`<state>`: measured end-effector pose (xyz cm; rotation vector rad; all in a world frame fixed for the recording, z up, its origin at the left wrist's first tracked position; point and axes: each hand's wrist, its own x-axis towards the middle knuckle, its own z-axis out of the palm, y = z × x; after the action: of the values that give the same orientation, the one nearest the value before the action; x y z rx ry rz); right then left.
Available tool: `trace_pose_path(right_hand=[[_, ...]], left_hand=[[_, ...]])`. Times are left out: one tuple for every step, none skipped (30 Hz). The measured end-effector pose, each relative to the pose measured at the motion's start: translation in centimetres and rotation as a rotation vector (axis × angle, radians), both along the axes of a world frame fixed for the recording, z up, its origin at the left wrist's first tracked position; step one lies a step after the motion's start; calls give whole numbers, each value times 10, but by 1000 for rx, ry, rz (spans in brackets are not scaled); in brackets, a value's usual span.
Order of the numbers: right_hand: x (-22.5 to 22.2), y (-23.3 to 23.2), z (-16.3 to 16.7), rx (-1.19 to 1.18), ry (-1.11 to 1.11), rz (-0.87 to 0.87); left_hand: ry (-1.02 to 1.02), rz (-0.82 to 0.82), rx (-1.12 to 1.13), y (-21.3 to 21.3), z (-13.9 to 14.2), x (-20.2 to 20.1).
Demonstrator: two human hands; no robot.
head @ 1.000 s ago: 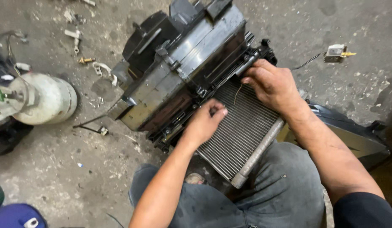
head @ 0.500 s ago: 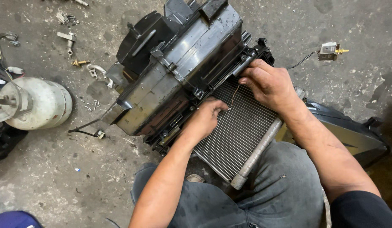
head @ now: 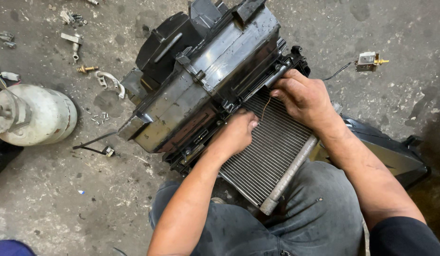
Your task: The person assembles a car air conditioning evaporator unit by hand. They attach a metal evaporator core to a black plastic housing, connect a small sensor with a wire, and secure the two halves of the housing together.
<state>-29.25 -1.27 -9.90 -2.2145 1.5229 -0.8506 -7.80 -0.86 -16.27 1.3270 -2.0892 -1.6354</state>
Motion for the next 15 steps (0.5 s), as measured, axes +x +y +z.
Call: trace_pose_path(right_hand=[[0, 0, 0, 2, 8, -2], [0, 0, 0, -5, 7, 4], [-1, 0, 0, -12, 7, 8], [-1, -1, 0, -18, 6, 11], [-1, -1, 0, -16, 8, 9], [-2, -1, 0, -14, 10, 7], [-2, -1, 0, -12, 11, 6], [-3, -1, 0, -14, 2, 9], [-3, -1, 0, -15, -6, 13], [-4, -1, -1, -16, -14, 17], [-5, -1, -1, -15, -16, 18], [-5, -1, 0, -13, -18, 20], [-5, -1, 0, -13, -20, 21], [-5, -1, 0, -16, -21, 23], [-5, -1, 1, -21, -22, 25]], left_hand=[[-21, -6, -6, -1, -1, -1], [-26, -9, -7, -2, -2, -2], [-31, -13, -8, -3, -2, -3], [-36, -19, -8, -4, -1, -4], [-46, -27, 0, -5, 0, -5], [-56, -34, 8, -7, 1, -6], [-68, -41, 15, -8, 2, -7], [-67, -42, 1, -10, 3, -8], [-66, -43, -12, -11, 4, -9], [-66, -43, -24, -12, 5, -10], [-62, -46, -24, -13, 5, -11], [-58, -49, -25, -14, 6, -12], [-54, -52, -26, -15, 7, -13], [-73, -59, -30, -16, 9, -14], [-92, -66, -36, -17, 11, -14]])
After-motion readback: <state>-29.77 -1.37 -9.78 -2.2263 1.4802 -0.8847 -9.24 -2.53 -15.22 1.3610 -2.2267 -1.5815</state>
